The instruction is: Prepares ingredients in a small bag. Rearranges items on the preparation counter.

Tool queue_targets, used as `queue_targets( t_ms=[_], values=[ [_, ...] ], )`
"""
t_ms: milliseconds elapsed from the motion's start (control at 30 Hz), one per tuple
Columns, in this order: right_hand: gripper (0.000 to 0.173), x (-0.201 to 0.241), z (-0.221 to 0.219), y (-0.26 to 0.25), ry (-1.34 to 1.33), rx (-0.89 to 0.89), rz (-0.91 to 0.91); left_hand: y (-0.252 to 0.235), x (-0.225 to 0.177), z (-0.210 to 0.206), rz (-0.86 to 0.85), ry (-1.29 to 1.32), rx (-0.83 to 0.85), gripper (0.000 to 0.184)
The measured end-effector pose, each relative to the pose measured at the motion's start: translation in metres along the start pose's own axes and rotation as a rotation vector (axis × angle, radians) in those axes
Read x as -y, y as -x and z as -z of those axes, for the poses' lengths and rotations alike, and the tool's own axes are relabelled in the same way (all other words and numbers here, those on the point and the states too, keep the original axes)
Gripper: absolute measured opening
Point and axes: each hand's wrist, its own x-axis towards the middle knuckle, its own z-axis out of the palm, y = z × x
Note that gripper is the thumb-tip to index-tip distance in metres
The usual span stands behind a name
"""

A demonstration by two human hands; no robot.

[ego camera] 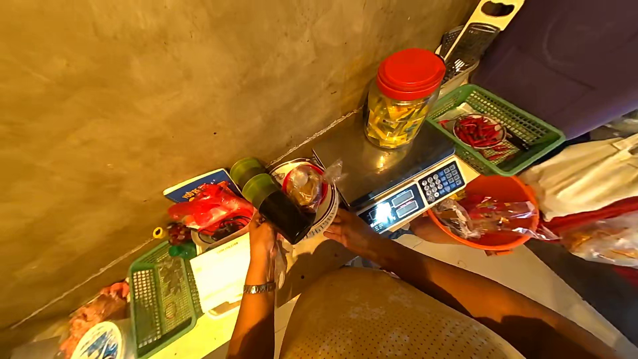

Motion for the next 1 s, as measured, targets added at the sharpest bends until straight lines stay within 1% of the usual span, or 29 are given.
queue_targets(
  t_ms=[33, 67, 100, 133, 167, 200, 233, 300, 333, 367, 400, 433, 467, 533, 600, 667, 733, 800, 833, 900, 933, 1000],
  values=[
    [0.055, 0.005, 0.001, -0.005, 0.114, 0.022, -0.029, 0.001, 0.000, 0.001, 0.002, -0.013, -0.001, 0.015],
    [0.050, 0.011, 0.002, -0.005, 0.318, 0.028, -0.066, 0.001, 0.001, 0.002, 0.001, -0.025, 0.001, 0.015],
    [0.043, 0.021, 0.001, -0.001, 0.612, 0.035, -0.091, 0.000, 0.003, 0.004, 0.001, -0.041, 0.008, 0.015],
    [0.037, 0.034, -0.002, 0.006, 0.958, 0.049, -0.080, -0.001, 0.005, 0.007, -0.006, -0.055, 0.016, 0.017],
    [0.035, 0.049, -0.008, 0.017, 1.238, 0.035, -0.050, -0.002, 0.007, 0.008, -0.013, -0.061, 0.027, 0.020],
    [0.034, 0.063, -0.015, 0.029, 1.419, -0.014, -0.006, -0.004, 0.008, 0.009, -0.014, -0.063, 0.033, 0.022],
    [0.033, 0.074, -0.021, 0.037, 1.505, -0.075, 0.087, -0.005, 0.009, 0.009, -0.010, -0.064, 0.035, 0.022],
    [0.031, 0.081, -0.023, 0.032, 1.474, -0.150, 0.436, -0.007, 0.011, 0.009, 0.000, -0.085, 0.054, 0.022],
    [0.030, 0.084, -0.026, 0.022, 1.403, -0.127, 0.573, -0.008, 0.012, 0.009, -0.002, -0.116, 0.066, 0.023],
    [0.030, 0.086, -0.033, 0.009, 1.331, -0.085, 0.683, -0.010, 0.013, 0.009, -0.009, -0.170, 0.066, 0.022],
    [0.035, 0.088, -0.041, -0.006, 1.266, -0.043, 0.775, -0.012, 0.016, 0.010, -0.023, -0.249, 0.067, 0.022],
    [0.045, 0.091, -0.052, -0.021, 1.231, -0.008, 0.809, -0.015, 0.017, 0.011, -0.043, -0.355, 0.066, 0.022],
    [0.055, 0.096, -0.065, -0.034, 1.237, 0.012, 0.772, -0.016, 0.017, 0.011, -0.068, -0.471, 0.063, 0.023],
    [0.072, 0.105, -0.091, -0.052, 1.356, 0.015, 0.647, -0.013, 0.012, 0.009, -0.140, -0.739, 0.031, 0.029],
    [0.084, 0.108, -0.113, -0.068, 1.464, 0.016, 0.570, -0.006, 0.002, 0.008, -0.188, -0.977, -0.013, 0.035],
    [0.093, 0.111, -0.131, -0.082, 1.476, 0.041, 0.463, -0.001, -0.002, 0.008, -0.197, -1.094, -0.032, 0.034],
    [0.098, 0.112, -0.143, -0.094, 1.448, 0.049, 0.399, 0.005, -0.003, 0.011, -0.260, -1.010, -0.040, 0.035],
    [0.102, 0.114, -0.150, -0.099, 1.379, 0.034, 0.336, 0.011, -0.005, 0.013, -0.308, -0.796, -0.036, 0.040],
    [0.101, 0.114, -0.151, -0.100, 1.320, 0.030, 0.317, 0.014, -0.007, 0.012, -0.265, -0.692, -0.022, 0.043],
    [0.098, 0.113, -0.151, -0.102, 1.190, 0.023, 0.312, 0.022, -0.012, 0.009, -0.160, -0.549, 0.064, 0.050],
    [0.098, 0.113, -0.150, -0.102, 1.135, 0.023, 0.313, 0.028, -0.014, 0.006, -0.143, -0.537, 0.117, 0.059],
    [0.101, 0.110, -0.146, -0.103, 1.068, 0.039, 0.335, 0.034, -0.012, 0.002, -0.197, -0.557, 0.208, 0.087]
  ],
)
